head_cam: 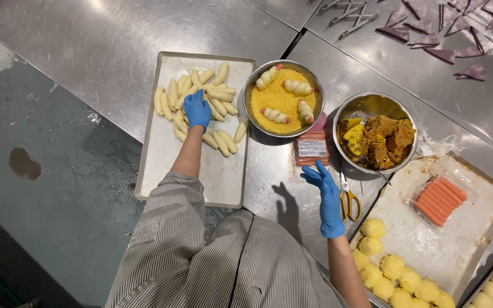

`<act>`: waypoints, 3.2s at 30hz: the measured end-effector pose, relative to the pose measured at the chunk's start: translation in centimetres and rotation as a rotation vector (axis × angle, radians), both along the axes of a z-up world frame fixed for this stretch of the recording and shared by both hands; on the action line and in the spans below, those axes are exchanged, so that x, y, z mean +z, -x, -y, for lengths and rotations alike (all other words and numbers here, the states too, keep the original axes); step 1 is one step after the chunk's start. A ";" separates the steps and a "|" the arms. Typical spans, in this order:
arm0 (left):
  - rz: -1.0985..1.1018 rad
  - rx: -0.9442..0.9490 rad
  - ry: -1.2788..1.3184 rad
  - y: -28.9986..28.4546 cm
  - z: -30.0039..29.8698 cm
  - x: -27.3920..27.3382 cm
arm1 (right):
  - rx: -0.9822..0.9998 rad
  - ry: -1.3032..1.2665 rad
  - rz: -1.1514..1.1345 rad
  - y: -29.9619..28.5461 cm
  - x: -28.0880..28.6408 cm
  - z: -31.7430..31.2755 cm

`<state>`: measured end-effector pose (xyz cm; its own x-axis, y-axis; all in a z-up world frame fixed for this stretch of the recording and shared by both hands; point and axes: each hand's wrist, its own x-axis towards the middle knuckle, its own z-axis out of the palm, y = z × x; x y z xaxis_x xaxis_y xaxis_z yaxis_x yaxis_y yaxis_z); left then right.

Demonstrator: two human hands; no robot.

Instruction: Wrapping sausages in dough and coating them with breading or cornmeal.

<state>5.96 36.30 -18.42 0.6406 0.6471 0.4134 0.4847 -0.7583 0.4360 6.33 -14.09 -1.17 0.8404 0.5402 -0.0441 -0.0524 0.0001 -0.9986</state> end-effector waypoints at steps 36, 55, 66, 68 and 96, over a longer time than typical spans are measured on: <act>0.098 -0.760 1.462 5.0 30.2 18.0 | 0.185 0.592 0.588 1.3 -1.6 -5.2; 0.351 -0.559 1.883 6.6 33.0 16.1 | 0.252 0.446 -0.173 4.4 -5.3 -0.2; 0.628 -0.487 1.959 1.9 30.1 19.4 | 0.317 0.736 0.131 4.5 -0.4 2.3; 0.412 -0.656 1.920 2.3 35.0 14.9 | 0.267 0.593 0.112 4.4 -4.6 4.1; -0.519 -0.980 0.156 -4.1 38.0 7.2 | -0.431 0.102 -0.267 1.7 -8.6 11.0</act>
<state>10.10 -1.68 -11.20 0.9732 -0.2101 -0.0936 -0.1411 -0.8668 0.4783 4.66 -25.05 -9.74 0.9380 0.1288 -0.3219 -0.3223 -0.0183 -0.9465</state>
